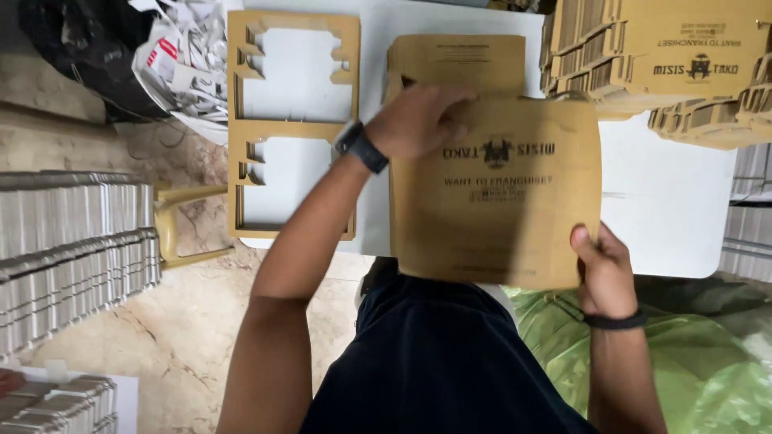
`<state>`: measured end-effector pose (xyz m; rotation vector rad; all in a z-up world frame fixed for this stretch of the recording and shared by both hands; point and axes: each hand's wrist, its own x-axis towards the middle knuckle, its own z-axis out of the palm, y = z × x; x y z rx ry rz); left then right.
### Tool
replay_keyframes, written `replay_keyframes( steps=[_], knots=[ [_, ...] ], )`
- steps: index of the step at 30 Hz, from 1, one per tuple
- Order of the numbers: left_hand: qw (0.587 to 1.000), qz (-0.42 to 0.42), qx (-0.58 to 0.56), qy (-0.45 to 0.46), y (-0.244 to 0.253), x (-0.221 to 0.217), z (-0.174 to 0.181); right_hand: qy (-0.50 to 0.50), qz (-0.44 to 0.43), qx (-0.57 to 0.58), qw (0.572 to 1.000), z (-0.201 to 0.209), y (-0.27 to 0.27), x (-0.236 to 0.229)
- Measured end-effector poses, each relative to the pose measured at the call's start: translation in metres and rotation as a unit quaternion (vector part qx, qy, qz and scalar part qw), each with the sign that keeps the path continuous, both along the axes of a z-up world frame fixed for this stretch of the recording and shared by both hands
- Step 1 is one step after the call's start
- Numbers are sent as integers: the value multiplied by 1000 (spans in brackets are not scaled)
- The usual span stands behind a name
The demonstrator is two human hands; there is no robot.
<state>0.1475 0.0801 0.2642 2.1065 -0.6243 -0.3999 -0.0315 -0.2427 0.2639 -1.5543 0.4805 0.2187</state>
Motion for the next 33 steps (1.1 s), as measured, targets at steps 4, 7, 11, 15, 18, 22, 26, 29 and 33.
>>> replay_keyframes(
  steps=[4, 7, 11, 15, 18, 22, 26, 29, 33],
  knots=[
    [986, -26, -6, -168, -1, 31, 22, -45, -13, 35, 998, 2, 4, 25],
    [981, -9, 41, -189, -3, 21, 57, -88, 18, 47, 995, 4, 0, 29],
    [984, -3, 49, -169, -14, 10, 21, -45, -18, 52, 997, -93, -35, 20],
    [959, 17, 149, -241, -26, -9, -89, -5, -60, 31, 998, -198, -33, -4],
    [951, 77, 185, -236, -35, -52, -144, 145, -18, -15, 989, -220, -18, -11],
    [935, 319, 150, -32, -35, -154, -185, 191, 11, -14, 981, -252, -32, -10],
    [863, 438, 51, 248, -30, -236, -229, 262, 7, 78, 962, -239, -39, -4],
    [797, 470, -88, 369, -22, -251, -251, 287, 32, 93, 953, -218, -40, 3],
    [738, 423, -229, 474, -16, -233, -217, 309, 71, 108, 942, -213, -49, 5]
  ],
)
